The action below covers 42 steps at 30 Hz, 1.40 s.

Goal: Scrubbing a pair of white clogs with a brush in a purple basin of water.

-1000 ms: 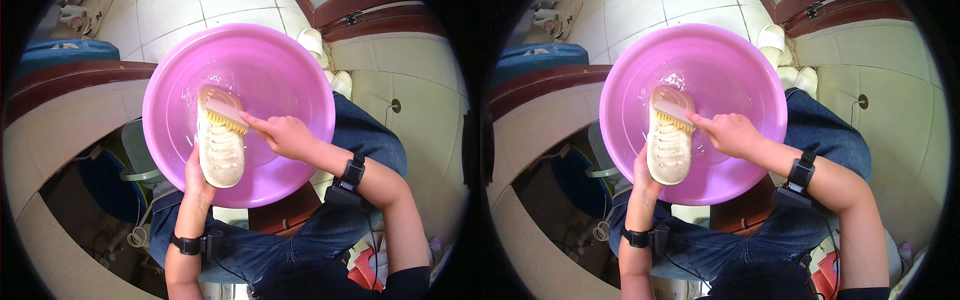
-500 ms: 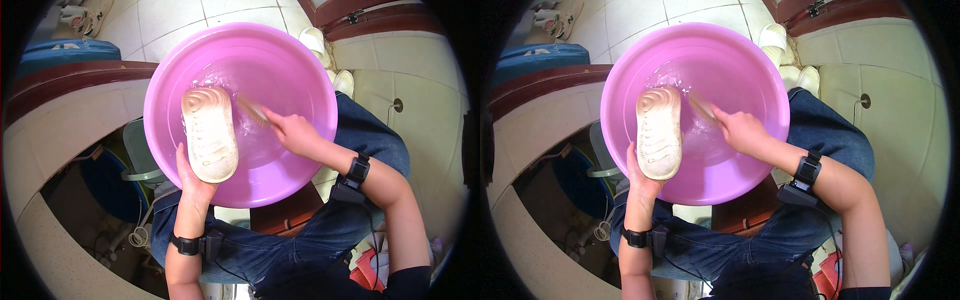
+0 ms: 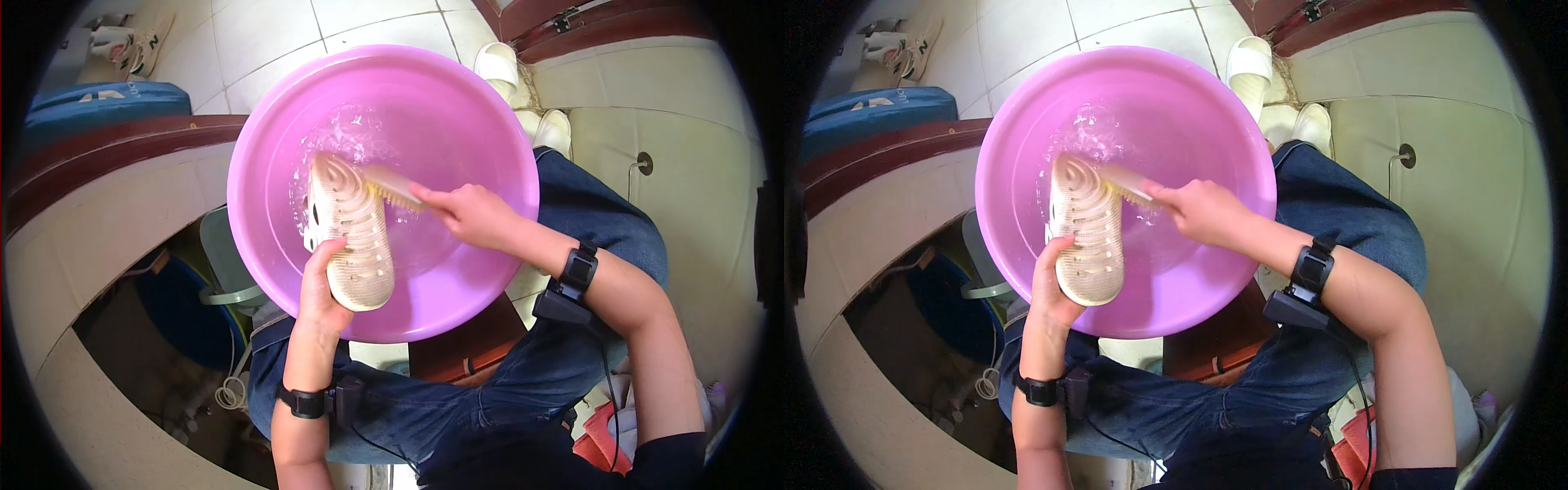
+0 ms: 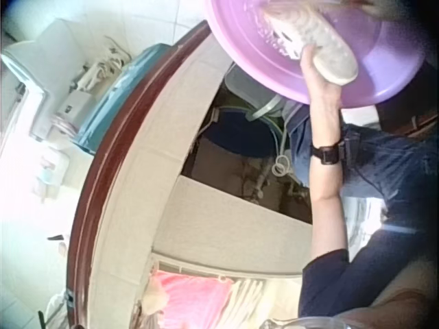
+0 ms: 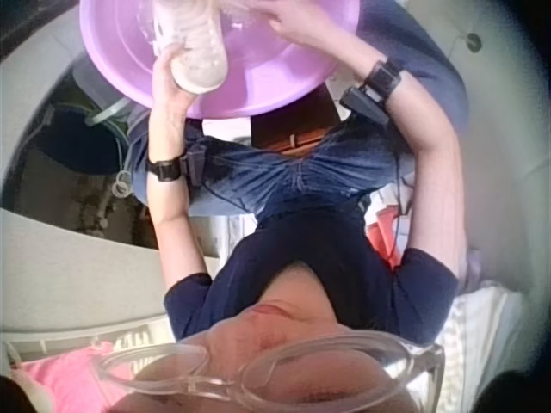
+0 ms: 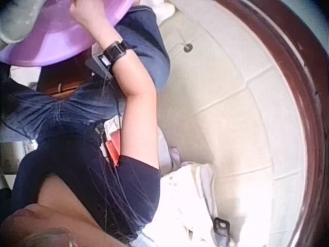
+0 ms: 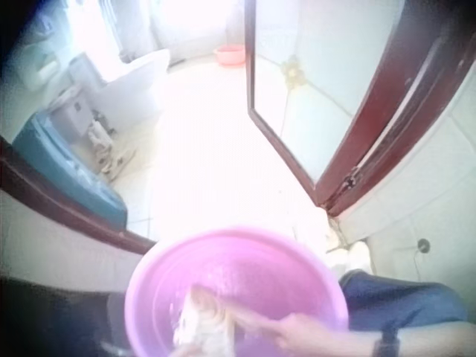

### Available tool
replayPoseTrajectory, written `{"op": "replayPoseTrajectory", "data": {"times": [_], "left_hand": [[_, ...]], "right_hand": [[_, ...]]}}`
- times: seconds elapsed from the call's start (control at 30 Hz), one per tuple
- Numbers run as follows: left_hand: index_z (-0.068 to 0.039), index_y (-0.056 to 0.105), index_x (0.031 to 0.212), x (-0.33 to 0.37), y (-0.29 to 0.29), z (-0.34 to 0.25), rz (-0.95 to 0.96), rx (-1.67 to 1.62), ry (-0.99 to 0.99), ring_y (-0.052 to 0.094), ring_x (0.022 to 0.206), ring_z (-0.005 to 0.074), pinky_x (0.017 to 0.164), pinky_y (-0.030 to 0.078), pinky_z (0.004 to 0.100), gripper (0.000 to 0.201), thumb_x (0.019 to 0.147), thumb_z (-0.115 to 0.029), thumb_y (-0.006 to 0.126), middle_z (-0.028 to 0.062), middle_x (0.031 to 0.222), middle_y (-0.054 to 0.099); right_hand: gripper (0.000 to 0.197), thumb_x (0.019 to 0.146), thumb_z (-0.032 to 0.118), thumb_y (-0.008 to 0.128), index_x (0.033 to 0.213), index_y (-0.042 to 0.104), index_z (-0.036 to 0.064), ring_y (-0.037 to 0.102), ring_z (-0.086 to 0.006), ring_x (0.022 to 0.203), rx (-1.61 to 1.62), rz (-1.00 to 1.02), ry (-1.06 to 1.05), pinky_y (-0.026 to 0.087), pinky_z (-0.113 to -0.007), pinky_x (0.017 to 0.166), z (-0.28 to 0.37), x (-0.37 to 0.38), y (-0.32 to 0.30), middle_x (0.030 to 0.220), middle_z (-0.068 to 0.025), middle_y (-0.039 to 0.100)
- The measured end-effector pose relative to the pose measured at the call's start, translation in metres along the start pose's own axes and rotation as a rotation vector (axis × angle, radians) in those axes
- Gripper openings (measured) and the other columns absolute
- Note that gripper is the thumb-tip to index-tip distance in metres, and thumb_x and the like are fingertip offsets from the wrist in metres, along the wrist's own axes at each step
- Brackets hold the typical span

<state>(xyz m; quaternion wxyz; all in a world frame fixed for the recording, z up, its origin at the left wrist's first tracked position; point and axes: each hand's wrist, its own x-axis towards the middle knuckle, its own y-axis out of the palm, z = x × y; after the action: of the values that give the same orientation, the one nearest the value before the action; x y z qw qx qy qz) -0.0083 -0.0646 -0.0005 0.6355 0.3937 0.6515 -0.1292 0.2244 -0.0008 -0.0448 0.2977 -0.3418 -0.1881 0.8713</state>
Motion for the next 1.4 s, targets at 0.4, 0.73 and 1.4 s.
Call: {"op": "replayPoseTrajectory", "data": {"times": [0.4, 0.73, 1.4], "left_hand": [[-0.002, 0.051, 0.121, -0.001, 0.003, -0.006, 0.019, -0.029, -0.033, 0.06, 0.098, 0.0264, 0.084, 0.05, 0.0407, 0.045, 0.08, -0.02, 0.055, 0.0134, 0.11, 0.061], [-0.001, 0.048, 0.125, 0.009, -0.002, -0.005, 0.079, 0.014, -0.048, 0.059, 0.102, 0.0298, 0.088, 0.048, 0.0436, 0.051, 0.079, -0.024, 0.053, 0.0164, 0.117, 0.058], [0.001, 0.052, 0.116, 0.0, 0.007, -0.004, -0.005, 0.005, -0.11, 0.061, 0.095, 0.0269, 0.084, 0.05, 0.0392, 0.042, 0.079, -0.018, 0.056, 0.0151, 0.108, 0.061]], "right_hand": [[0.046, 0.084, 0.012, 0.05, 0.128, 0.052, 0.0253, 0.061, -0.0357, 0.06, 0.141, 0.002, -0.106, 0.049, -0.047, 0.057, 0.023, -0.012, -0.001, 0.066, -0.0185, 0.06], [0.052, 0.084, 0.007, 0.052, 0.133, 0.047, 0.0245, 0.058, -0.0343, 0.055, 0.068, -0.113, -0.054, 0.046, -0.042, 0.055, 0.004, -0.004, 0.002, 0.065, -0.0189, 0.057], [0.048, 0.085, 0.007, 0.05, 0.133, 0.046, 0.0129, 0.063, -0.0325, 0.075, 0.342, 0.201, 0.096, 0.048, -0.037, 0.071, 0.009, -0.01, -0.028, 0.085, -0.0228, 0.063]]}}
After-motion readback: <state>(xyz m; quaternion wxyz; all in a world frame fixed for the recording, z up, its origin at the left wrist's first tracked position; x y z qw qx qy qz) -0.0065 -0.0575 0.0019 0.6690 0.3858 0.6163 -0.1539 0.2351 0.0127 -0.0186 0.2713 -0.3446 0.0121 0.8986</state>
